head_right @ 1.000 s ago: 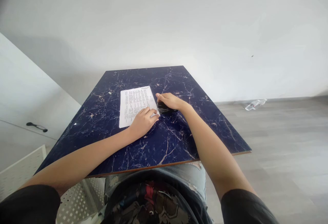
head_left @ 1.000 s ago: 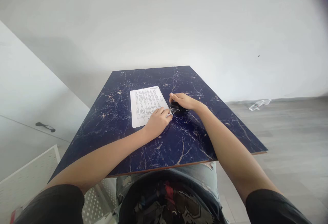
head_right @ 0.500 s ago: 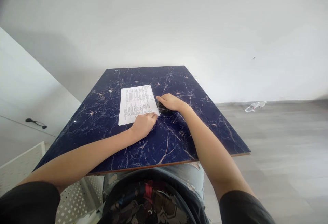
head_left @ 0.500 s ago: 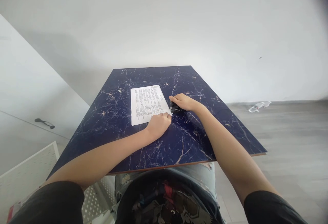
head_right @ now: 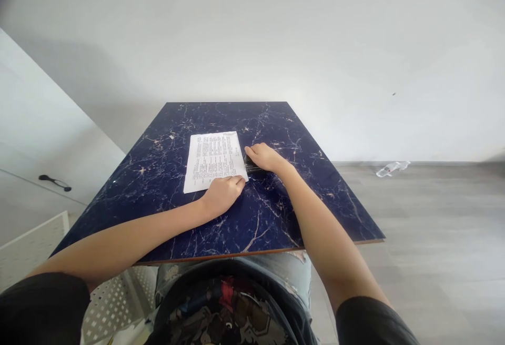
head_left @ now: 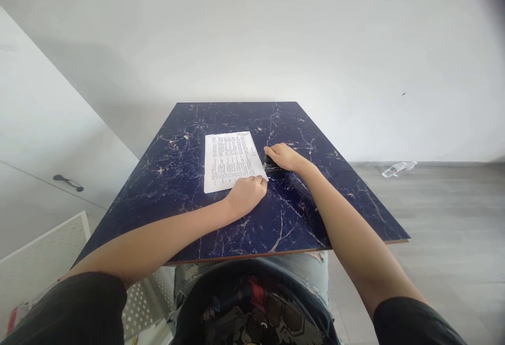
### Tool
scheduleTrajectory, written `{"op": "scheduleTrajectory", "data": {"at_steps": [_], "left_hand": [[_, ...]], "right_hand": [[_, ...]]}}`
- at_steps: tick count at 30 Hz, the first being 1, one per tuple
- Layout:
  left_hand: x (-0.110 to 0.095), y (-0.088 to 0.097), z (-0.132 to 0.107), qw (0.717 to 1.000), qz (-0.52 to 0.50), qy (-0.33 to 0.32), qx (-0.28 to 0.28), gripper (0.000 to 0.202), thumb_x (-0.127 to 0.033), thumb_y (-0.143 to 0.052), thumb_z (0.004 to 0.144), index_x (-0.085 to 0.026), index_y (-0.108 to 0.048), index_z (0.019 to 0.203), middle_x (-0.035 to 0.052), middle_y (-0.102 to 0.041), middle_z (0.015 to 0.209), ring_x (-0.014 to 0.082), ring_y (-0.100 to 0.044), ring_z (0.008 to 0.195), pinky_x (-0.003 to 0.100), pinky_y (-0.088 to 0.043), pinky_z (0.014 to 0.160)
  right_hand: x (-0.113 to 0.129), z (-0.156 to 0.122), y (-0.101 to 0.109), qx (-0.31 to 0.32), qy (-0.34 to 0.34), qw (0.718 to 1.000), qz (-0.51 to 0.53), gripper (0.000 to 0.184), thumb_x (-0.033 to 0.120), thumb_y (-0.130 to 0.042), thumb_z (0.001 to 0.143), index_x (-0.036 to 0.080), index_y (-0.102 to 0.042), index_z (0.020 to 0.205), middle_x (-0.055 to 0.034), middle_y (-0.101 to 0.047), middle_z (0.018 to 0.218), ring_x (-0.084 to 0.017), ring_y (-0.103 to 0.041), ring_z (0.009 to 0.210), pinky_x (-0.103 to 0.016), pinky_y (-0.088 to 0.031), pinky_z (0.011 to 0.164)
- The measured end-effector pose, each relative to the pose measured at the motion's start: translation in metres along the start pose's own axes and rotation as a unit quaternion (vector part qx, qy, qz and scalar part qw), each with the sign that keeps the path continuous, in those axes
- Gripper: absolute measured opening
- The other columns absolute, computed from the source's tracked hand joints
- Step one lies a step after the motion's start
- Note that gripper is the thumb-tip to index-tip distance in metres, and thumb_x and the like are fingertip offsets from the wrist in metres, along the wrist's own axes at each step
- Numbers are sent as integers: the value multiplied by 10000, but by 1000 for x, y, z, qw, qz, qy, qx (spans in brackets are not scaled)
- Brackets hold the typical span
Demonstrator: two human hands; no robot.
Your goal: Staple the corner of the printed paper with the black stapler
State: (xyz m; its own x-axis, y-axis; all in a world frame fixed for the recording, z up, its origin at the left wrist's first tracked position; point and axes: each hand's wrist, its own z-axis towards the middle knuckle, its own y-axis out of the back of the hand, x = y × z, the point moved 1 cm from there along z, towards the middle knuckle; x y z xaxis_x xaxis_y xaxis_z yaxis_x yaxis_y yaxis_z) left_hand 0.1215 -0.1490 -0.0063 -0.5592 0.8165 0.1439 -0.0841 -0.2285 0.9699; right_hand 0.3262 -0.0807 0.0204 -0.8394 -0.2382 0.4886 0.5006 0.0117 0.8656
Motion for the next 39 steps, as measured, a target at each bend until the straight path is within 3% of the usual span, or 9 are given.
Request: {"op": "scheduleTrajectory", "data": {"at_steps": [17,20,25,28,33,39], "left_hand": [[0,1,1,1000,-3,-10,-5,241,2,-501,952,-60,-699,1074,150,-732,989,242,-725,845,319,-543,608],[0,1,1,1000,-2,-8,-10,228,5,-519,938,-59,-696,1066,145,-729,966,236,-723,834,309,-536,607],[1,1,2,1000,0,-8,-5,213,-6,-518,945,-59,-700,1041,147,-730,952,238,-726,830,305,-530,609],[1,0,2,1000,1,-5,-6,207,-14,-518,954,-59,-702,1038,147,-732,959,248,-729,834,319,-534,602],[-1,1,2,1000,5,-8,-6,213,-11,-518,962,-56,-708,1049,144,-738,956,244,-733,830,315,-534,604],[1,-4,2,1000,8,-8,-14,198,-2,-535,946,-62,-707,1025,137,-736,938,249,-729,821,322,-532,600]], "right_hand": [[3,-2,-1,7,-3,1000,5,533,489,-341,1039,217,-475,600,-22,-545,613,-165,-463,614,-321,-339,657],[11,-5,4,-29,-17,999,30,528,478,-315,1044,214,-526,638,-25,-592,660,-170,-512,660,-302,-367,703],[30,-9,10,-121,-39,992,9,536,451,-317,1053,225,-443,583,-27,-552,608,-160,-498,606,-291,-362,681],[37,-8,4,-146,-45,988,-10,540,422,-329,1060,222,-438,571,-32,-549,597,-154,-496,589,-292,-337,648],[37,-3,-10,-131,-55,986,-89,544,393,-355,1073,189,-559,612,-70,-640,663,-166,-542,622,-302,-306,628],[35,0,-18,-85,-71,981,-160,538,373,-296,1093,151,-713,836,-150,-747,929,-237,-668,863,-306,-418,755]]}}
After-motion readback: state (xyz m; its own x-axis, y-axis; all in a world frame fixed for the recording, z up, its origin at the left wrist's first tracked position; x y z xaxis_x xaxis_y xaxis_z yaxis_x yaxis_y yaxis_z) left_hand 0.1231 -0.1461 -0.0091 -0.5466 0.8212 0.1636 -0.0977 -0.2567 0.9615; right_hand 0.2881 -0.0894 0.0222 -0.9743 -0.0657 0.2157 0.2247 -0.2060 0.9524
